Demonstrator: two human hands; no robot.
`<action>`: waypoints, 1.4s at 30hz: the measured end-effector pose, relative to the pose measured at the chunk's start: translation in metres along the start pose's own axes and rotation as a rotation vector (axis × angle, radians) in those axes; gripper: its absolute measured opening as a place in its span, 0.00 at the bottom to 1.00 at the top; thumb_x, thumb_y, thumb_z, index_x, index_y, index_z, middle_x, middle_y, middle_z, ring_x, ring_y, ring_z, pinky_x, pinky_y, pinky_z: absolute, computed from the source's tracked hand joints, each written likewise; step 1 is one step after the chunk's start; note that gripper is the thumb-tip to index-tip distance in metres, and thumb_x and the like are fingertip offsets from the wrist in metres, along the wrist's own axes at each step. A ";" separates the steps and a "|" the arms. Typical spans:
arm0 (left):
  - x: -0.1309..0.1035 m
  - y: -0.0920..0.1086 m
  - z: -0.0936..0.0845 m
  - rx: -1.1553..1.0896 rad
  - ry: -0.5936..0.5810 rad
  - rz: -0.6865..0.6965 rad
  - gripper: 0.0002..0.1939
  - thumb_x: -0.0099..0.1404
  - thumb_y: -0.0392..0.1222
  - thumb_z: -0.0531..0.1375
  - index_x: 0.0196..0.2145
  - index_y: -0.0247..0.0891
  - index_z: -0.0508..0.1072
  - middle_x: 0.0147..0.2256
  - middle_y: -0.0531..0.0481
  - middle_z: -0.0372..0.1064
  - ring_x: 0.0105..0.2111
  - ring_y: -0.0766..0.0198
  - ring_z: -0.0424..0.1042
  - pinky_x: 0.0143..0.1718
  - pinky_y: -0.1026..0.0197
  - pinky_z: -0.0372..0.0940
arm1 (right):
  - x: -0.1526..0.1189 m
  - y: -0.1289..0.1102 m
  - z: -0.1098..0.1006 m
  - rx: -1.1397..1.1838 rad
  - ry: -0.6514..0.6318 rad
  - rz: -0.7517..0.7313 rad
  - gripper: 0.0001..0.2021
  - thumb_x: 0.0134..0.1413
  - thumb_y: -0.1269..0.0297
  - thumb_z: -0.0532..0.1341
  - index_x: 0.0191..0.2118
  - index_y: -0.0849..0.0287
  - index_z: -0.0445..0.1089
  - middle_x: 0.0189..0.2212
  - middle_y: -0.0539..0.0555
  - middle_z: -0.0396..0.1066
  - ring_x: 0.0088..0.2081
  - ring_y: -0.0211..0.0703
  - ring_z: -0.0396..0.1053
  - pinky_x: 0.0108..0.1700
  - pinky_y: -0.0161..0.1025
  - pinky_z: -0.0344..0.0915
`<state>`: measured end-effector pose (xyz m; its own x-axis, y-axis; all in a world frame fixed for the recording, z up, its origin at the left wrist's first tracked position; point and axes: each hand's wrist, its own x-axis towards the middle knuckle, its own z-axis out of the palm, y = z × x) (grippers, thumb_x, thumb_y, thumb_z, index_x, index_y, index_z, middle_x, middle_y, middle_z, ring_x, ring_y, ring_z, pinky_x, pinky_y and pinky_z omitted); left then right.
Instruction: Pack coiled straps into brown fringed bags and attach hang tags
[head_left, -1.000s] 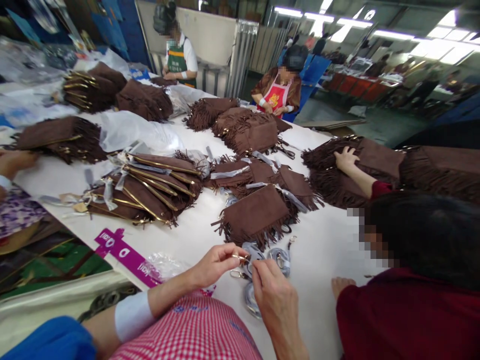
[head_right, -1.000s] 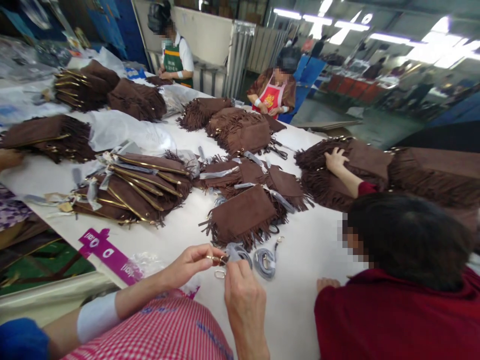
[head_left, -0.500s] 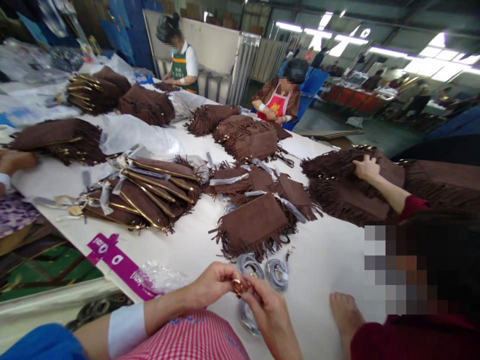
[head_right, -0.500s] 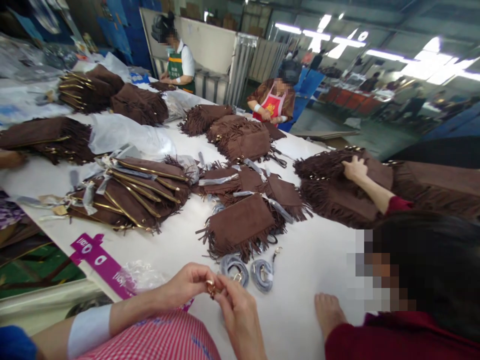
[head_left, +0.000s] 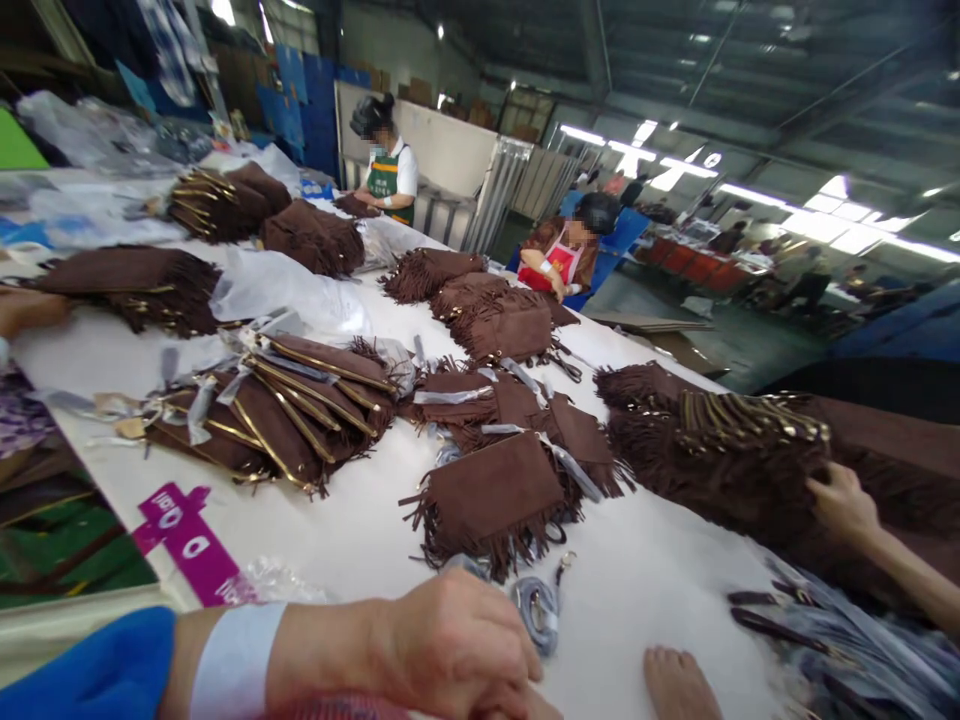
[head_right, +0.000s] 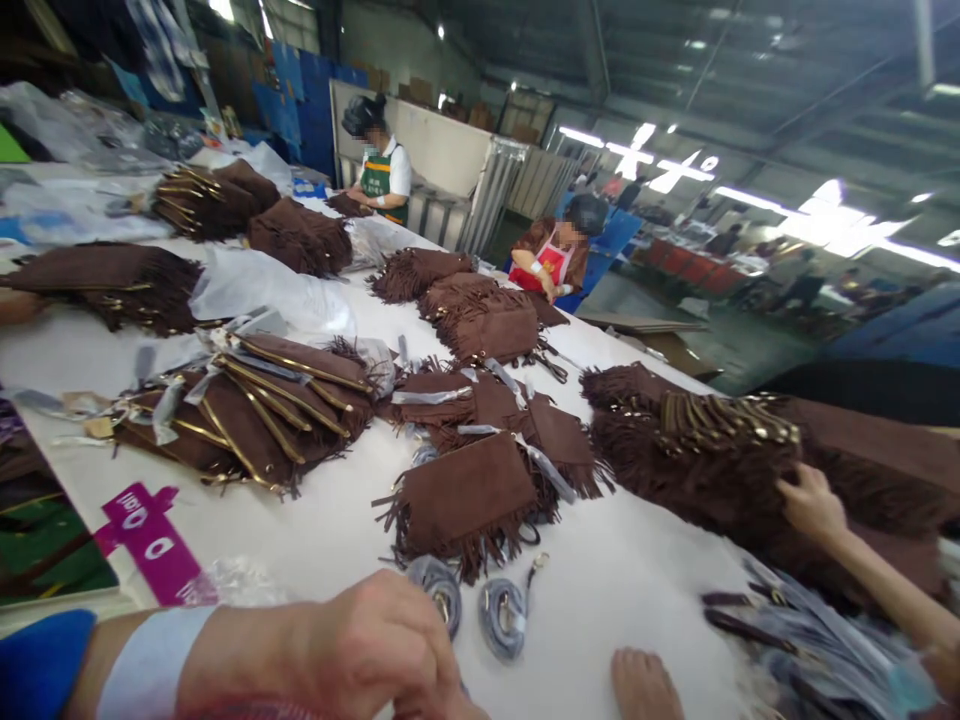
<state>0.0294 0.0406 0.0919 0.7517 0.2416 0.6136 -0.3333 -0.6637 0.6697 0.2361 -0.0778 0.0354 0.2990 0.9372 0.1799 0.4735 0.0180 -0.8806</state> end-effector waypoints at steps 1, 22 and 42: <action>0.004 -0.013 -0.003 -0.011 0.014 -0.079 0.09 0.65 0.33 0.52 0.38 0.38 0.71 0.38 0.47 0.76 0.38 0.66 0.74 0.42 0.68 0.67 | 0.019 0.005 -0.018 -0.006 0.030 -0.008 0.15 0.62 0.52 0.58 0.43 0.57 0.74 0.40 0.55 0.76 0.38 0.42 0.74 0.40 0.42 0.73; 0.021 -0.133 -0.046 0.639 -0.185 -0.480 0.04 0.61 0.32 0.58 0.31 0.39 0.68 0.36 0.51 0.66 0.38 0.61 0.66 0.34 0.64 0.57 | 0.147 -0.008 -0.108 -0.408 0.264 -0.254 0.19 0.66 0.49 0.49 0.47 0.50 0.72 0.40 0.52 0.75 0.44 0.48 0.74 0.41 0.45 0.73; -0.027 0.010 -0.039 0.275 -0.248 -0.204 0.14 0.68 0.38 0.55 0.51 0.41 0.68 0.43 0.46 0.71 0.43 0.59 0.68 0.44 0.62 0.61 | -0.032 -0.047 0.045 -0.857 -0.054 -0.587 0.19 0.62 0.72 0.48 0.41 0.50 0.76 0.46 0.56 0.76 0.41 0.44 0.76 0.36 0.32 0.71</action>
<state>-0.0166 0.0549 0.0980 0.9118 0.2327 0.3383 -0.0241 -0.7921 0.6099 0.1670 -0.0926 0.0517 -0.1961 0.8758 0.4410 0.9689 0.2422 -0.0503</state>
